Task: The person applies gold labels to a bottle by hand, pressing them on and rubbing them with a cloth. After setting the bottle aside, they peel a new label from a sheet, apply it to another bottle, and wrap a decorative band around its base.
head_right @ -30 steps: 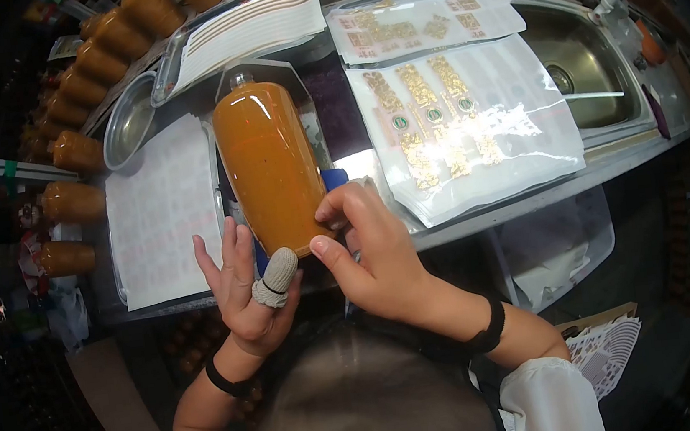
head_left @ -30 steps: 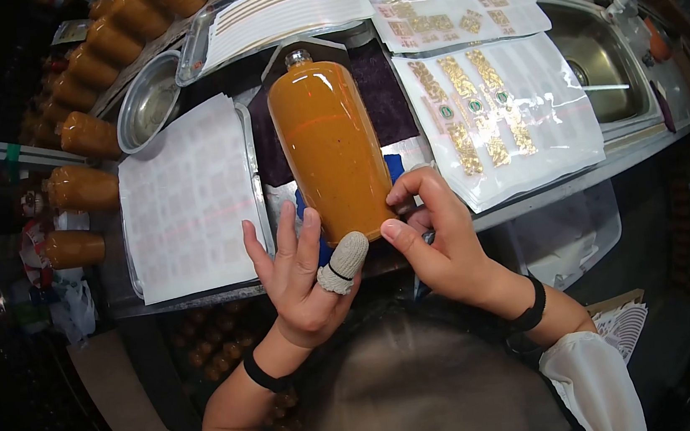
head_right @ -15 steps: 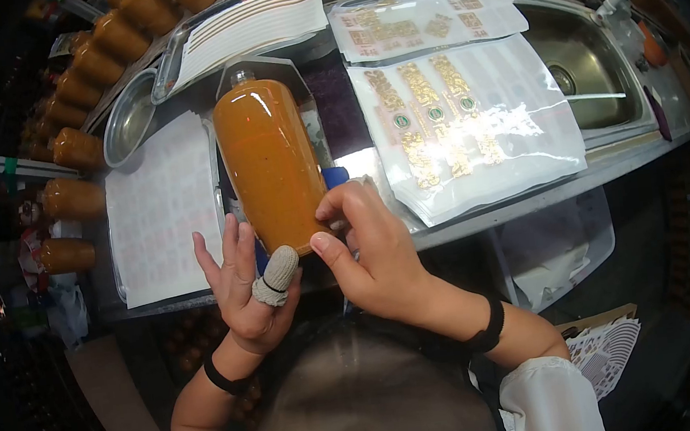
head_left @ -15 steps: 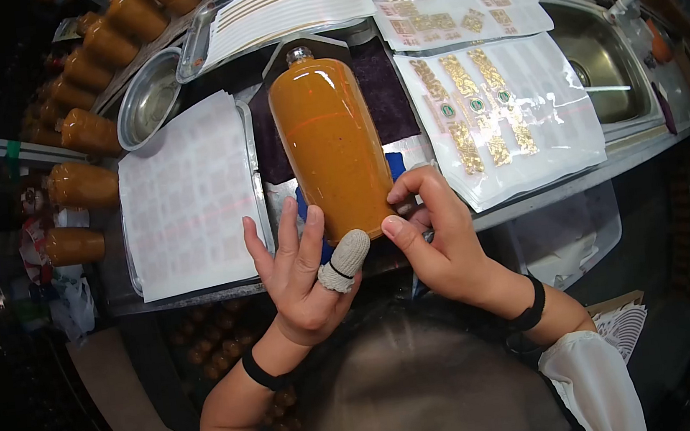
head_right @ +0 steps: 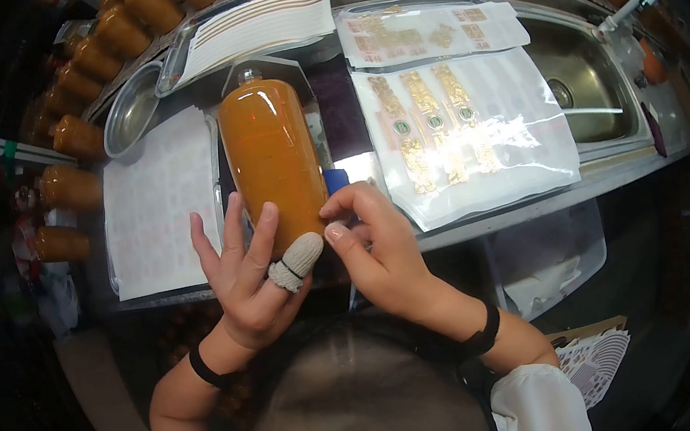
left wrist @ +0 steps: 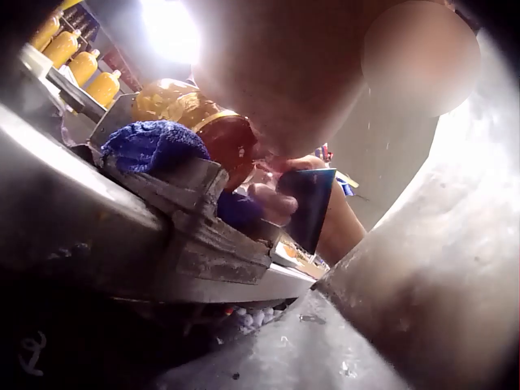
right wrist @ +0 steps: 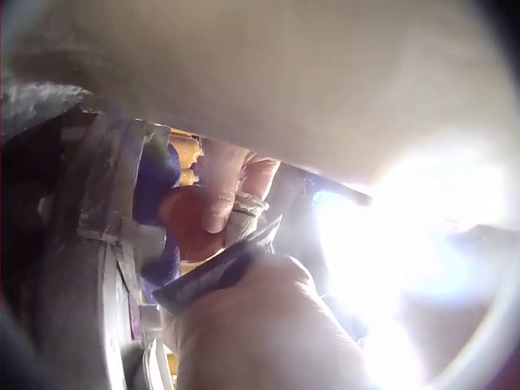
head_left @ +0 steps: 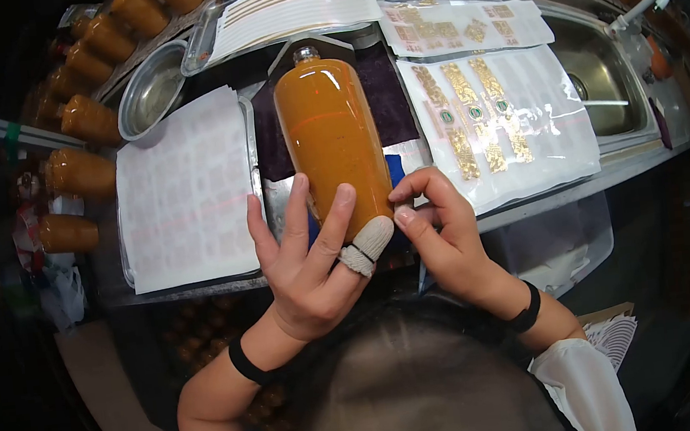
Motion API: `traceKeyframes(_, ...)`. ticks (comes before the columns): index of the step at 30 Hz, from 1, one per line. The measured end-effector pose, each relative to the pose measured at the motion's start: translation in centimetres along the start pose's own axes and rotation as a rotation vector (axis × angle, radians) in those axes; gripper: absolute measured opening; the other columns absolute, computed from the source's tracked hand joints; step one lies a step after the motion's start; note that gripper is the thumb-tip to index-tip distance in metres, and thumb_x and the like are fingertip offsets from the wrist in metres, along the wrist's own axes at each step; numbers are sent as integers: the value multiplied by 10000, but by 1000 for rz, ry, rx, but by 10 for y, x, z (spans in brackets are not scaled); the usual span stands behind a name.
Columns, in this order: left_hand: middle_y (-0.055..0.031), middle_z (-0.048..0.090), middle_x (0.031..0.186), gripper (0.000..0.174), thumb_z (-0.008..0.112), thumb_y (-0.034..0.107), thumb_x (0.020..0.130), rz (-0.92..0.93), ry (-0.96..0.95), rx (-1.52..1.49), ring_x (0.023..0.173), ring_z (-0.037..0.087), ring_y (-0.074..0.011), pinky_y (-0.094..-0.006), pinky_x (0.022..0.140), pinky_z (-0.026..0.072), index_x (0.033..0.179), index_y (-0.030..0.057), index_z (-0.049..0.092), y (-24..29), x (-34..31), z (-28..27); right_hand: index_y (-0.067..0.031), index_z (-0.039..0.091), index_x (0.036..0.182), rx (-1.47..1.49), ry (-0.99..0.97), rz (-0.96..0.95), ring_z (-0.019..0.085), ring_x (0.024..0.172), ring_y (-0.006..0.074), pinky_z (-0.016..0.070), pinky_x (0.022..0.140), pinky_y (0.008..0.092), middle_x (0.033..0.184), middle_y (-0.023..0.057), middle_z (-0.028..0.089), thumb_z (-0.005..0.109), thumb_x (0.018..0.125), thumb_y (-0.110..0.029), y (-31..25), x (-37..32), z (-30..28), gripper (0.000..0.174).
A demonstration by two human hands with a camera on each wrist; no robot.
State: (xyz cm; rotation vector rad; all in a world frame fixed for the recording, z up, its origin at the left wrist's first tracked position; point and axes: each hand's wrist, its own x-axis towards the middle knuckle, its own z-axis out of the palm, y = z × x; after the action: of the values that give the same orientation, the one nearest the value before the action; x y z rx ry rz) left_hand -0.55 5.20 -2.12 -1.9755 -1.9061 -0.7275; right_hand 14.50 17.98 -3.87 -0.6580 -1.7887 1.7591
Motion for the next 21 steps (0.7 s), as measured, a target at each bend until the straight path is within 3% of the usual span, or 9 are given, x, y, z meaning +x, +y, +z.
traceKeyframes(1, -171, 547, 1412, 343, 776, 143, 695, 14, -4, 5, 1314, 462, -507, -725, 1075, 173, 1036, 155, 742, 0, 3, -1, 21, 562, 1105, 26, -1, 12, 573, 889, 102, 498, 714, 227, 1067, 90, 559, 548, 941, -16, 1, -2, -2, 168)
traceKeyframes(4, -102, 610, 1351, 245, 752, 186, 727, 33, 7, 11, 1310, 467, -493, -723, 1081, 156, 971, 172, 751, 3, 13, 1, 26, 565, 1090, -10, 54, 29, 575, 904, 95, 495, 712, 224, 1064, 90, 560, 548, 934, -3, 2, -10, -9, 159)
traceKeyframes(7, -101, 611, 1351, 246, 760, 185, 744, -4, -38, 5, 1359, 428, -462, -712, 1106, 84, 989, 164, 749, 10, 18, 5, 27, 592, 1093, -214, 101, -99, 581, 745, 87, 468, 630, 216, 1009, 89, 623, 565, 915, 9, 5, -17, -13, 180)
traceKeyframes(10, -142, 567, 1400, 324, 784, 194, 755, -36, 30, 10, 1384, 398, -461, -720, 1108, 52, 1070, 138, 733, 4, -1, 4, -8, 636, 1142, -409, 102, -317, 571, 588, 128, 455, 565, 249, 971, 96, 692, 599, 856, 40, -1, -28, -19, 292)
traceKeyframes(12, -228, 460, 1479, 690, 814, 237, 744, -114, 26, -19, 1426, 322, -476, -699, 1120, 37, 1367, 85, 559, -8, -11, 5, -31, 637, 1151, -513, -89, -582, 567, 569, 169, 459, 547, 286, 885, 80, 681, 622, 799, 39, -7, -25, -12, 359)
traceKeyframes(13, -212, 491, 1457, 681, 813, 194, 716, -175, 63, -89, 1408, 363, -455, -686, 1125, 48, 1349, 98, 580, -9, -11, 8, -43, 644, 1153, -579, -176, -668, 574, 565, 188, 464, 541, 306, 856, 72, 683, 637, 758, 37, -10, -24, -7, 403)
traceKeyframes(15, -196, 523, 1432, 693, 813, 148, 685, -225, 93, -172, 1388, 407, -432, -672, 1129, 70, 1340, 97, 590, -8, -8, 12, -64, 675, 1132, -718, -256, -656, 610, 555, 205, 461, 511, 337, 832, 89, 698, 670, 678, 17, -8, -19, 5, 461)
traceKeyframes(19, -197, 535, 1416, 731, 820, 144, 678, -218, 64, -221, 1377, 428, -409, -670, 1123, 116, 1351, 33, 558, -14, -3, 9, -70, 687, 1082, -581, -116, -562, 614, 526, 260, 487, 520, 346, 781, 107, 696, 648, 704, 44, -1, -24, -1, 396)
traceKeyframes(21, -193, 566, 1374, 714, 831, 163, 684, -211, 96, -233, 1351, 474, -367, -669, 1111, 171, 1321, -17, 563, -14, 1, 11, -56, 678, 1085, -495, -84, -441, 629, 548, 257, 499, 539, 334, 834, 127, 706, 634, 739, 46, 4, -31, -3, 363)
